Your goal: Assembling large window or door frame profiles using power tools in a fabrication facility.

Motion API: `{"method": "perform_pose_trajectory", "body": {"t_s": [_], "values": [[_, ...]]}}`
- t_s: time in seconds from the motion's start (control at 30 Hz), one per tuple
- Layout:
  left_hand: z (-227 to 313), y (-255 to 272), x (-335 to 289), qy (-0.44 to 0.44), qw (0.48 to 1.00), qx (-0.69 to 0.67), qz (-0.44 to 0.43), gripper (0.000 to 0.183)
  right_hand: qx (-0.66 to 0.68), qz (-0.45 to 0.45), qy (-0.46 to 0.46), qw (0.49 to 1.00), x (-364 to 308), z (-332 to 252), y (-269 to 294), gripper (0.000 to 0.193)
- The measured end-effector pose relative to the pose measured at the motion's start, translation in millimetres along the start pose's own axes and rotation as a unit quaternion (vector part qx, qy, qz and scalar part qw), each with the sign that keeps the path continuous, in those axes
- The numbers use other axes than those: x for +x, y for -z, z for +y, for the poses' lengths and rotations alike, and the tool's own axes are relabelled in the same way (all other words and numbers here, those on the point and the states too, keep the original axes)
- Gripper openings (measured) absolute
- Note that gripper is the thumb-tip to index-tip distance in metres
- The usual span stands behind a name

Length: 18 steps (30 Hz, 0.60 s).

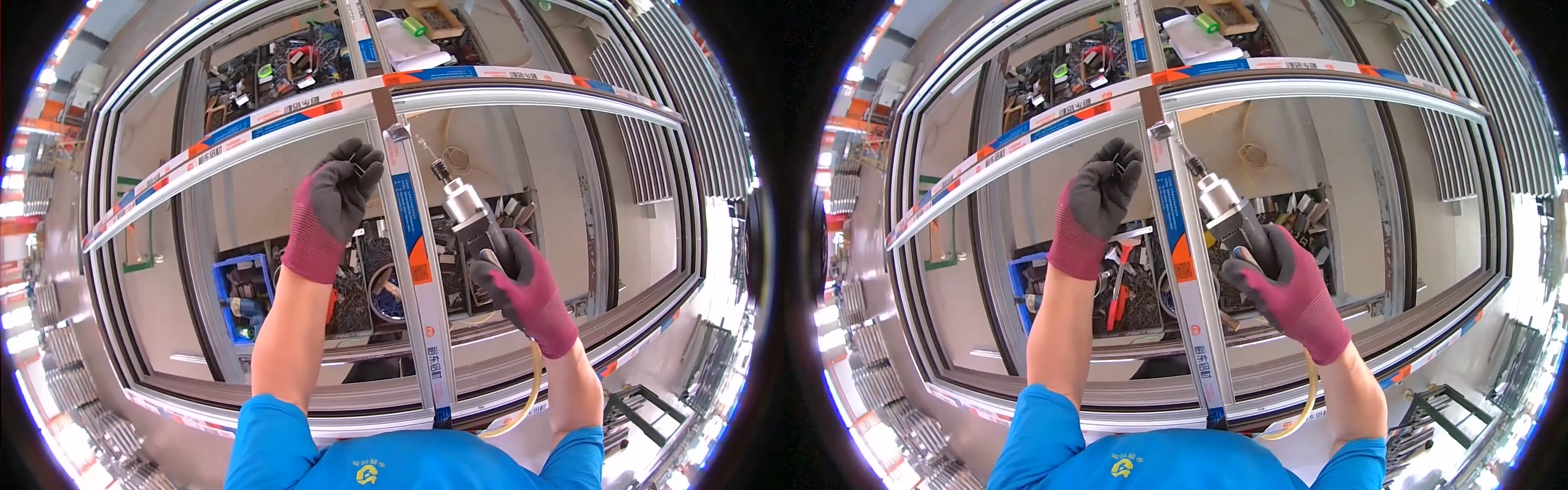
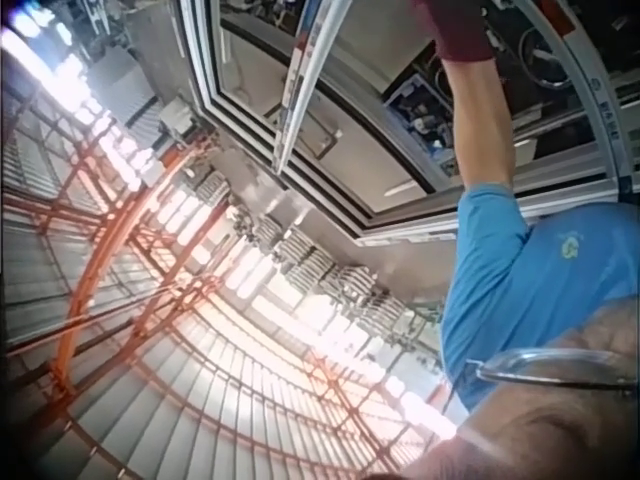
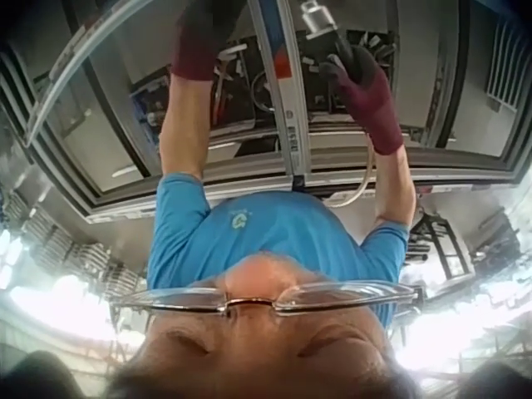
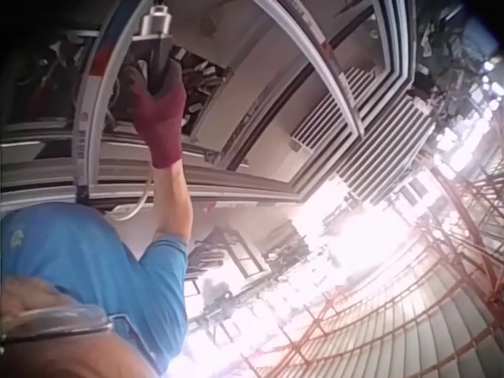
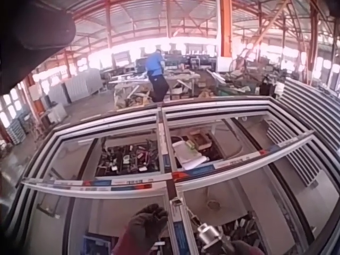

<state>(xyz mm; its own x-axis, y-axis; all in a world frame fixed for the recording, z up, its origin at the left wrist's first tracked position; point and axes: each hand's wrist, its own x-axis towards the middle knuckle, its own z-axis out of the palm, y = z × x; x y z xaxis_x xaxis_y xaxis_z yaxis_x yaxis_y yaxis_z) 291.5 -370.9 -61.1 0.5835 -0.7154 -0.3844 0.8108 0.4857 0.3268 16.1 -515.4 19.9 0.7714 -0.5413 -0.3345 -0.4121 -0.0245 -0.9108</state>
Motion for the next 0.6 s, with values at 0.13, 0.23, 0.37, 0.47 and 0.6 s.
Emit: {"method": "perform_pose_trajectory", "body": {"t_s": [0.13, 0.23, 0.37, 0.47, 0.6], "values": [[1.4, 5.9, -15.2, -0.043, 0.995, 0.087, 0.019, 0.032, 0.078, -0.075, -0.035, 0.994, -6.2, -29.4, -10.2, 0.048], [3.4, 8.5, -20.8, -0.025, 0.996, 0.080, -0.033, 0.030, 0.041, -0.095, -0.048, 0.993, -10.9, -27.9, -12.6, 0.046], [-2.3, -7.7, -30.5, -0.044, 0.986, 0.160, 0.002, 0.032, 0.018, -0.099, -0.048, 0.994, -14.3, -39.8, -17.8, 0.045], [-2.1, -9.9, -36.4, -0.049, 0.970, 0.238, 0.002, 0.034, -0.010, -0.089, -0.009, 0.996, -15.7, -27.5, -20.6, 0.049], [-0.5, -10.6, -40.6, -0.074, 0.925, 0.373, 0.007, 0.034, -0.068, -0.116, -0.016, 0.991, -14.5, -33.9, -19.3, 0.052]]}}
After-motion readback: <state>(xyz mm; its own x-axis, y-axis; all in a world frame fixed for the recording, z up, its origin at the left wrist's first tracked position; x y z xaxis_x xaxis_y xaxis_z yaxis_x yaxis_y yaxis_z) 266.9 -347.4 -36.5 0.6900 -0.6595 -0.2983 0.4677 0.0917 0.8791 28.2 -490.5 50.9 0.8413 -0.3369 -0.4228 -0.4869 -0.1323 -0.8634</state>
